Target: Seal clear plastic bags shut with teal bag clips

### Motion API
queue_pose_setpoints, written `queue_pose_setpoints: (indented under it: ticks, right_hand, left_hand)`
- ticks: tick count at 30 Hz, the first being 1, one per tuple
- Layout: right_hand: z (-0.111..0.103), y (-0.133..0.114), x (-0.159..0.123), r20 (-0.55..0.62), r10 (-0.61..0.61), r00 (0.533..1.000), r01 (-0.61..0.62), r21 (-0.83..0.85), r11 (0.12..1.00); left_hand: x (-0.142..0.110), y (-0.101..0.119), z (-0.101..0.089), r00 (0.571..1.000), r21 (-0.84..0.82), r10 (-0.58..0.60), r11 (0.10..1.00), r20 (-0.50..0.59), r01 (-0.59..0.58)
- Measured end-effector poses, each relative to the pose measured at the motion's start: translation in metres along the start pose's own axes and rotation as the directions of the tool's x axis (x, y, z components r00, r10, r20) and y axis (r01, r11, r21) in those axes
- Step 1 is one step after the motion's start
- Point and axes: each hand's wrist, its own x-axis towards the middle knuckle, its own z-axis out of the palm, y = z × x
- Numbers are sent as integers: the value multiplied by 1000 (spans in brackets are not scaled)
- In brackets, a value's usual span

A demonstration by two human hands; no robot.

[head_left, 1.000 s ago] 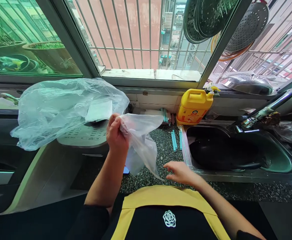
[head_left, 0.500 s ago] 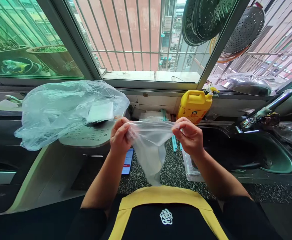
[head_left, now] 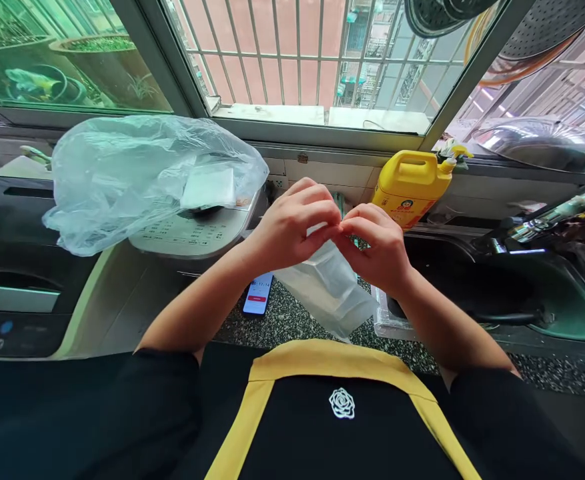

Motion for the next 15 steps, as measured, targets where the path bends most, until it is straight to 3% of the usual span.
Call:
queue_pose_setpoints:
  ticks: [3, 5, 6, 7, 8, 9, 10, 13, 15]
  right_hand:
    - [-6, 19, -18, 53, 131, 990, -137, 147, 980]
    - [-9, 48, -43, 63, 355, 933, -360, 209, 909]
    - [-9, 65, -59, 54, 507, 860, -506, 217, 835]
    - [-8, 82, -77, 69, 664, 744, -660, 228, 716]
    - [-5, 97, -96, 140, 803, 579, -806, 244, 539]
    - [1, 109, -114, 281, 881, 380, -916, 246, 317]
    - [8, 117, -132, 363, 885, 293, -949, 227, 221]
    - [34, 118, -170, 617, 776, 130, -980, 201, 3]
    - [49, 108, -182, 710, 696, 106, -969, 230, -86]
  left_hand:
    - [-9, -5, -8, 997, 54, 46, 997, 60, -49]
    - [-20, -9, -19, 996, 86, 83, 993, 22, -84]
    - [-25, -10, -25, 993, 107, 121, 987, -4, -120]
    - [-30, -11, -32, 984, 125, 174, 978, -27, -170]
    - [-35, -12, -38, 971, 137, 233, 965, -53, -224]
    - [-39, -13, -43, 956, 144, 283, 952, -74, -271]
    - [-42, -13, -47, 942, 146, 323, 940, -88, -309]
    - [-45, -16, -54, 904, 127, 414, 907, -102, -401]
    - [-44, -19, -57, 885, 116, 451, 891, -120, -438]
